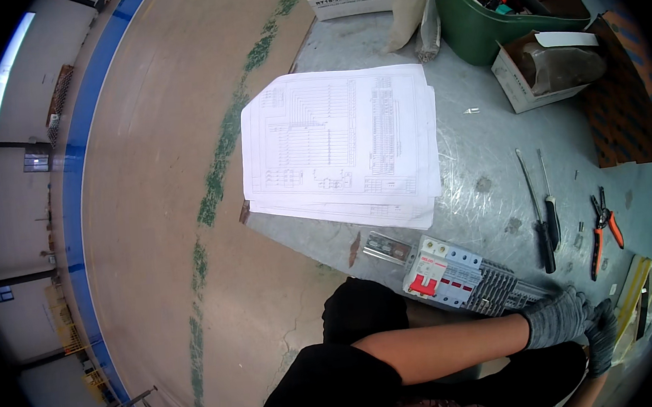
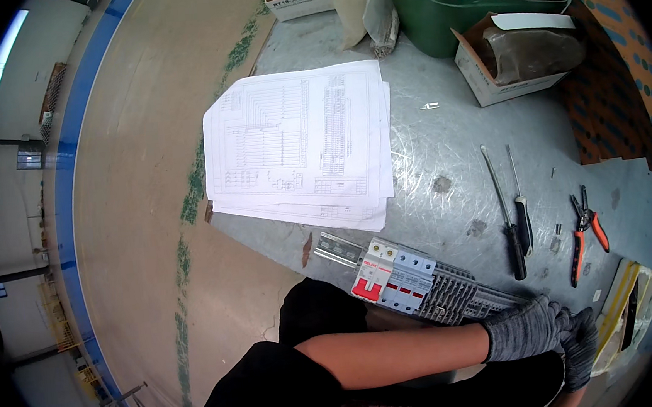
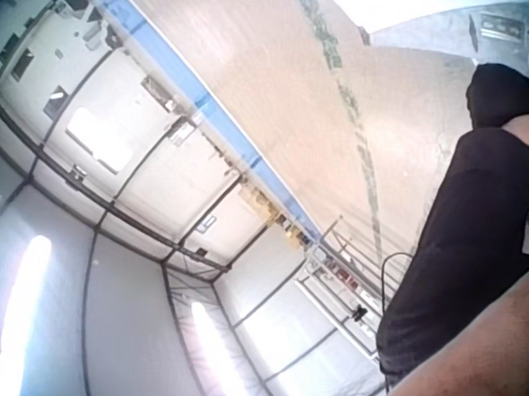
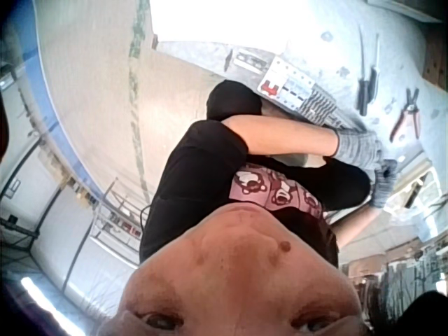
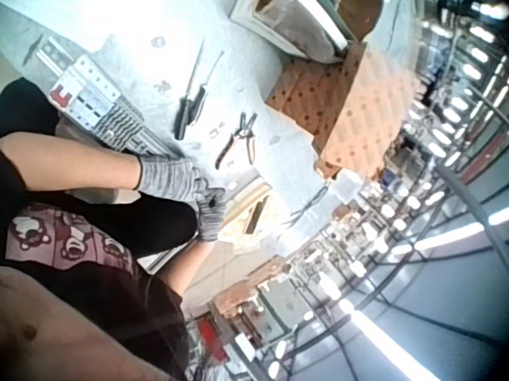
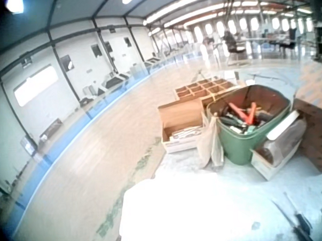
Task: The person assembles a DIN rail with electrical components, using a screwdriver to secure parts and referencing a printed schematic. They handle small hardware from a compartmentalized tray and place tools on the workbench between steps.
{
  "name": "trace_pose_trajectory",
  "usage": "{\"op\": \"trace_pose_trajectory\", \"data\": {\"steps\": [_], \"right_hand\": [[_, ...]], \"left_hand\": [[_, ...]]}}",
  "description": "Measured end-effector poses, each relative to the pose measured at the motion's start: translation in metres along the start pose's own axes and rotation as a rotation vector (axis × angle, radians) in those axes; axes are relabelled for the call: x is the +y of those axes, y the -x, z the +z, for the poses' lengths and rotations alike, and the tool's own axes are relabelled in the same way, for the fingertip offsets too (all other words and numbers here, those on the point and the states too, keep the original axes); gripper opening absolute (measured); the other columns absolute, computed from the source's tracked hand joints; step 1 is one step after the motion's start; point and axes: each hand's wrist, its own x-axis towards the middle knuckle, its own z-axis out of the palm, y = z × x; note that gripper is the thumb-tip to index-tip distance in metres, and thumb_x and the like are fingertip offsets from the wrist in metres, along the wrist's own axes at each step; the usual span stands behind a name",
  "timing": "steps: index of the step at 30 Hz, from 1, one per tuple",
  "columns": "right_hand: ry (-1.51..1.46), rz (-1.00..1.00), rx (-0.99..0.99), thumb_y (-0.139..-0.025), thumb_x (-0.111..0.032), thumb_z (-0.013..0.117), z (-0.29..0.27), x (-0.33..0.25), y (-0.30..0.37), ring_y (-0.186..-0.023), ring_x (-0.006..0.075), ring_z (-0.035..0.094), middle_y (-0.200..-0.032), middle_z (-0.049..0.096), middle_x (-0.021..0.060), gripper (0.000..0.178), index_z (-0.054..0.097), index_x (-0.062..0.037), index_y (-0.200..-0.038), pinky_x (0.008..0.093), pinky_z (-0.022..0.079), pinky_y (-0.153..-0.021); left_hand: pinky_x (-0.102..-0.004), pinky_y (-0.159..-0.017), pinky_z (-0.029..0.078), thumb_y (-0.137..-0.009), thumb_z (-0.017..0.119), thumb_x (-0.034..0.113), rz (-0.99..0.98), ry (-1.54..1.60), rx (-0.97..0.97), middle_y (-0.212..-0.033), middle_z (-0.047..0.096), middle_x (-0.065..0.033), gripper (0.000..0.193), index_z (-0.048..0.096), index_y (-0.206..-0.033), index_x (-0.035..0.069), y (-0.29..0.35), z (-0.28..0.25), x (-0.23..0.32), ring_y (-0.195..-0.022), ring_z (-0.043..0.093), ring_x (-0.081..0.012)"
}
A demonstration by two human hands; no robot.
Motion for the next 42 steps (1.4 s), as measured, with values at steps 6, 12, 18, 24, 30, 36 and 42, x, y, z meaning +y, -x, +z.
{"op": "trace_pose_trajectory", "data": {"steps": [6, 12, 18, 24, 30, 36, 42], "right_hand": [[-0.241, 0.015, 0.18, -0.084, 0.003, 0.069, 0.007, 0.03, 0.006, -0.107, 0.0165, 0.054, -0.119, 0.056, 0.0056, 0.063, 0.04, 0.0024, -0.139, 0.0297, 0.042, -0.1], [-0.214, -0.001, 0.081, -0.084, 0.002, 0.068, 0.006, 0.014, 0.005, -0.108, 0.017, 0.054, -0.119, 0.056, 0.0058, 0.07, 0.033, 0.0027, -0.145, 0.0309, 0.039, -0.104], [-0.16, -0.007, 0.137, -0.084, 0.001, 0.069, 0.007, 0.023, 0.005, -0.11, 0.0172, 0.052, -0.122, 0.053, 0.0045, 0.074, 0.031, 0.0022, -0.147, 0.0301, 0.037, -0.105], [-0.149, -0.014, 0.036, -0.084, -0.001, 0.07, -0.008, 0.038, 0.003, -0.114, 0.0176, 0.05, -0.123, 0.052, 0.0052, 0.076, 0.03, 0.0017, -0.148, 0.0306, 0.035, -0.107], [-0.157, -0.003, 0.039, -0.083, -0.002, 0.071, -0.009, 0.039, 0.003, -0.125, 0.0193, 0.047, -0.141, 0.047, 0.0079, 0.076, 0.032, 0.0013, -0.148, 0.0324, 0.031, -0.11], [-0.19, -0.076, 0.107, -0.083, -0.002, 0.071, -0.002, 0.052, 0.006, -0.131, 0.0203, 0.042, -0.147, 0.042, 0.0093, 0.076, 0.031, 0.0012, -0.148, 0.0334, 0.028, -0.113], [-0.232, -0.055, 0.169, -0.086, -0.005, 0.071, 0.002, 0.06, 0.014, -0.131, 0.0219, 0.043, -0.147, 0.043, 0.0094, 0.071, 0.035, 0.0008, -0.146, 0.0363, 0.032, -0.111]], "left_hand": [[-0.0415, -0.075, 0.045, -0.088, 0.05, 0.026, 0.039, -0.015, 0.014, -0.095, 0.058, -0.0069, 0.025, 0.062, -0.103, 0.01, 0.0, 0.003, -0.001, -0.084, 0.054, -0.0232], [-0.0419, -0.076, 0.045, -0.088, 0.049, 0.029, -0.009, 0.064, 0.078, -0.092, 0.056, -0.0065, 0.025, 0.061, -0.1, 0.01, 0.0, 0.006, 0.001, -0.082, 0.053, -0.0227], [-0.042, -0.078, 0.045, -0.09, 0.049, 0.032, 0.023, -0.01, -0.022, -0.093, 0.056, -0.007, 0.028, 0.062, -0.098, 0.009, -0.001, 0.0, -0.001, -0.083, 0.053, -0.0229], [-0.0412, -0.079, 0.045, -0.092, 0.049, 0.033, 0.027, 0.083, 0.017, -0.092, 0.056, -0.0069, 0.029, 0.062, -0.098, 0.008, -0.004, 0.002, -0.001, -0.082, 0.054, -0.0226], [-0.0402, -0.078, 0.045, -0.09, 0.049, 0.027, 0.04, 0.007, -0.033, -0.092, 0.056, -0.0064, 0.025, 0.061, -0.102, 0.008, -0.003, -0.006, -0.003, -0.082, 0.054, -0.0224], [-0.0408, -0.075, 0.046, -0.089, 0.049, 0.026, 0.034, -0.036, 0.025, -0.092, 0.056, -0.0067, 0.023, 0.061, -0.099, 0.009, 0.001, -0.002, -0.002, -0.082, 0.054, -0.0229], [-0.0416, -0.074, 0.046, -0.089, 0.048, 0.027, 0.074, 0.005, -0.1, -0.094, 0.057, -0.0058, 0.023, 0.061, -0.099, 0.011, 0.0, -0.014, -0.001, -0.083, 0.055, -0.0228]]}}
